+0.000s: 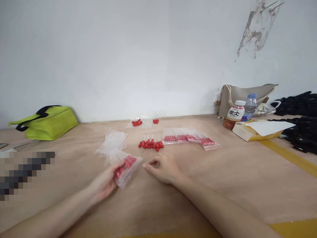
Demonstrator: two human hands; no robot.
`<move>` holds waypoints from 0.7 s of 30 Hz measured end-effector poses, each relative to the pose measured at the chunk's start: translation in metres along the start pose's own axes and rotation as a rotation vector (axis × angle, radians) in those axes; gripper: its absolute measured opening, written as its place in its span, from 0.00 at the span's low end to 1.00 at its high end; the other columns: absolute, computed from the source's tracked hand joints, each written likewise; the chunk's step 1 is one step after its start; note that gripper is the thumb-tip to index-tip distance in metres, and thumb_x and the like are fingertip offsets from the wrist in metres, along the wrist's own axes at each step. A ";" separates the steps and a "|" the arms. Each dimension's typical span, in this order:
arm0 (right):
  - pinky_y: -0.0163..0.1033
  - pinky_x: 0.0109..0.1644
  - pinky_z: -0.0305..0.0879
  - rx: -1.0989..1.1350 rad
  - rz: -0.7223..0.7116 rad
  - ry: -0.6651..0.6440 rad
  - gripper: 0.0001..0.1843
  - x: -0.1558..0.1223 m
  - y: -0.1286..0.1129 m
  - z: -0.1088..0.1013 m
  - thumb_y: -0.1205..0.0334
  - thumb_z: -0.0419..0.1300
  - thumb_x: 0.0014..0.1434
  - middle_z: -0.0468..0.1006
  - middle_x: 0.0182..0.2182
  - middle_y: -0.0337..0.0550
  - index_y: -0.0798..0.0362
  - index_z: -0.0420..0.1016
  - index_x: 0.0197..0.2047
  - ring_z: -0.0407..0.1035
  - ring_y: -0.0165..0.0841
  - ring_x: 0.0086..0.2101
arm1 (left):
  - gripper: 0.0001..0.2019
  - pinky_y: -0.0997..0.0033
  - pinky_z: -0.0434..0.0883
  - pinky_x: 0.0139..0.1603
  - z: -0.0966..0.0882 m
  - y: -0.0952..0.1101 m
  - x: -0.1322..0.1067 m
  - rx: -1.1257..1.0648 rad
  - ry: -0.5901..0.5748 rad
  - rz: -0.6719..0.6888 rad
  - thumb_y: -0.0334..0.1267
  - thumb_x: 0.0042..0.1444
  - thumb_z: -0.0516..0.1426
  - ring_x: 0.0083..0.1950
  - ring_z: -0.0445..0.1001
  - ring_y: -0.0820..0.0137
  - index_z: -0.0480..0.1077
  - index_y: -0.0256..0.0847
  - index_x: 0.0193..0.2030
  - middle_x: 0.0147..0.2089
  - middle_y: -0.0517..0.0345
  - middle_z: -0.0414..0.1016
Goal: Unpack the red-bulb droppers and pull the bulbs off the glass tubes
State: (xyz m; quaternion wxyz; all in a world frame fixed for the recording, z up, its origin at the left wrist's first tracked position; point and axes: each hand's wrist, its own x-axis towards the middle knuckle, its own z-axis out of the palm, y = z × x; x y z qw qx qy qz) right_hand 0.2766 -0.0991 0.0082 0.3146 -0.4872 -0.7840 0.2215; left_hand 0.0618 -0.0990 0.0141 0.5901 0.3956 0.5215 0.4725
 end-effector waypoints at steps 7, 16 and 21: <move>0.36 0.36 0.55 0.070 0.327 -0.071 0.18 0.006 -0.012 0.014 0.47 0.52 0.54 0.74 0.23 0.36 0.51 0.75 0.26 0.66 0.31 0.28 | 0.03 0.73 0.71 0.41 0.041 -0.014 -0.049 -0.237 -0.080 -0.065 0.31 0.50 0.58 0.36 0.74 0.73 0.68 0.39 0.32 0.36 0.56 0.75; 0.33 0.33 0.57 0.132 0.326 -0.110 0.15 0.015 0.006 0.015 0.54 0.54 0.54 0.71 0.20 0.35 0.54 0.74 0.26 0.63 0.29 0.25 | 0.04 0.72 0.67 0.34 0.019 0.004 -0.050 0.625 -0.283 0.528 0.39 0.53 0.55 0.32 0.68 0.73 0.68 0.41 0.31 0.31 0.59 0.67; 0.34 0.37 0.56 0.196 0.279 -0.132 0.19 0.011 0.003 0.014 0.48 0.55 0.51 0.69 0.18 0.33 0.55 0.73 0.24 0.62 0.26 0.24 | 0.13 0.60 0.61 0.55 0.022 0.025 0.006 1.025 -0.467 0.915 0.33 0.57 0.50 0.56 0.60 0.64 0.68 0.45 0.48 0.55 0.51 0.60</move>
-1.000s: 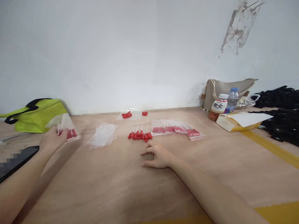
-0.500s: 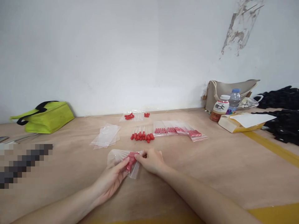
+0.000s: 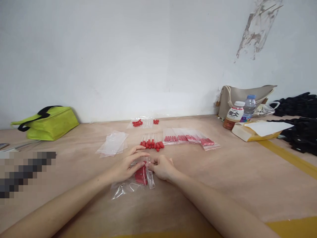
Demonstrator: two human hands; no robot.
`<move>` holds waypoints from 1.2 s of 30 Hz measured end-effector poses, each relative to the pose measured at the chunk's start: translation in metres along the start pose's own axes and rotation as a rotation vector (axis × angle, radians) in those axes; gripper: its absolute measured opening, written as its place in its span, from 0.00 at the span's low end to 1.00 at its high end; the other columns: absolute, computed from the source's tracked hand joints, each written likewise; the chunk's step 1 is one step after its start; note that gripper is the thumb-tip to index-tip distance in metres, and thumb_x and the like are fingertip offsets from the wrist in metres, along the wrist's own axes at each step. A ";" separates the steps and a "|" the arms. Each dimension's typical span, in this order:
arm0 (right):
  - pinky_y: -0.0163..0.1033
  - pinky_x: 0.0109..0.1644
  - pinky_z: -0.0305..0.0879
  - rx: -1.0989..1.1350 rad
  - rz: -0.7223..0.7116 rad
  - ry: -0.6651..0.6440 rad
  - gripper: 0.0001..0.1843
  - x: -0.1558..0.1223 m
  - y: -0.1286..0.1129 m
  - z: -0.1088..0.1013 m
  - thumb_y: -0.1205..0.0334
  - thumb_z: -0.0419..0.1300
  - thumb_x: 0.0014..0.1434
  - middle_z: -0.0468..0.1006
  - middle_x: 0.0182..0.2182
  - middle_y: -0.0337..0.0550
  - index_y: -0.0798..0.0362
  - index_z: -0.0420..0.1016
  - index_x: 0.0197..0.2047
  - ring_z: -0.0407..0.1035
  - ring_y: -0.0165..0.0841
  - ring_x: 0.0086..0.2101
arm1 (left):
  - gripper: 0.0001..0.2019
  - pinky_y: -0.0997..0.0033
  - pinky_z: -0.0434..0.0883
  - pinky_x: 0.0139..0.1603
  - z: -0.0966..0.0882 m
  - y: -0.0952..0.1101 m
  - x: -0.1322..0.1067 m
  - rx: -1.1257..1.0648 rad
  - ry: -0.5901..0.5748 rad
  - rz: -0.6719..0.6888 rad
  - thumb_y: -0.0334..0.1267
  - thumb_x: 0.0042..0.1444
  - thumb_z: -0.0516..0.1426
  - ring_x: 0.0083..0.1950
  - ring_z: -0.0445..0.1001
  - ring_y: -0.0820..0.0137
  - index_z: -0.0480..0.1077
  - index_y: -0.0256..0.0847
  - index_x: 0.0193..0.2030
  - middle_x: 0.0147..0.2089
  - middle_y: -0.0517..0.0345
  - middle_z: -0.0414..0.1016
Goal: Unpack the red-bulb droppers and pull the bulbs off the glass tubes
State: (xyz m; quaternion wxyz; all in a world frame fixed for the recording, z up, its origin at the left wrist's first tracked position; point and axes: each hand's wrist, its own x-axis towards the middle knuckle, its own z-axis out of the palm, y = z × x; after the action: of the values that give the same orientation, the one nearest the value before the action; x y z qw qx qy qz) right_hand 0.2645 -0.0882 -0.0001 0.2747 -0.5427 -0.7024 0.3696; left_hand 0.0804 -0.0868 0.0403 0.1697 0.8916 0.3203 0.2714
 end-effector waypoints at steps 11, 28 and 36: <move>0.33 0.36 0.56 0.061 -0.011 -0.003 0.21 -0.001 0.002 0.002 0.42 0.60 0.45 0.71 0.18 0.33 0.54 0.74 0.23 0.64 0.27 0.25 | 0.12 0.61 0.63 0.54 0.005 -0.027 0.011 0.088 -0.124 0.330 0.30 0.58 0.48 0.57 0.61 0.64 0.72 0.44 0.41 0.55 0.50 0.63; 0.35 0.38 0.58 0.032 -0.146 0.040 0.06 -0.008 0.007 0.002 0.62 0.51 0.54 0.74 0.23 0.34 0.53 0.68 0.33 0.67 0.27 0.26 | 0.11 0.72 0.64 0.41 0.003 -0.030 0.012 0.166 -0.175 0.267 0.28 0.58 0.44 0.39 0.66 0.70 0.66 0.39 0.34 0.38 0.54 0.70; 0.39 0.43 0.51 -0.338 -0.747 0.173 0.09 -0.014 0.011 -0.005 0.72 0.56 0.48 0.74 0.31 0.35 0.50 0.70 0.33 0.64 0.29 0.35 | 0.10 0.74 0.64 0.39 0.006 -0.038 0.011 0.172 -0.124 0.248 0.28 0.60 0.43 0.38 0.66 0.72 0.64 0.38 0.35 0.36 0.55 0.69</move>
State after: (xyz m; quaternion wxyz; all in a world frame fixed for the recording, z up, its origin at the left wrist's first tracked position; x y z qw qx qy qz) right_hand 0.2782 -0.0996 -0.0064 0.3552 -0.3174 -0.8759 0.0773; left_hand 0.0728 -0.0528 0.0214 0.0773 0.9506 0.2187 0.2064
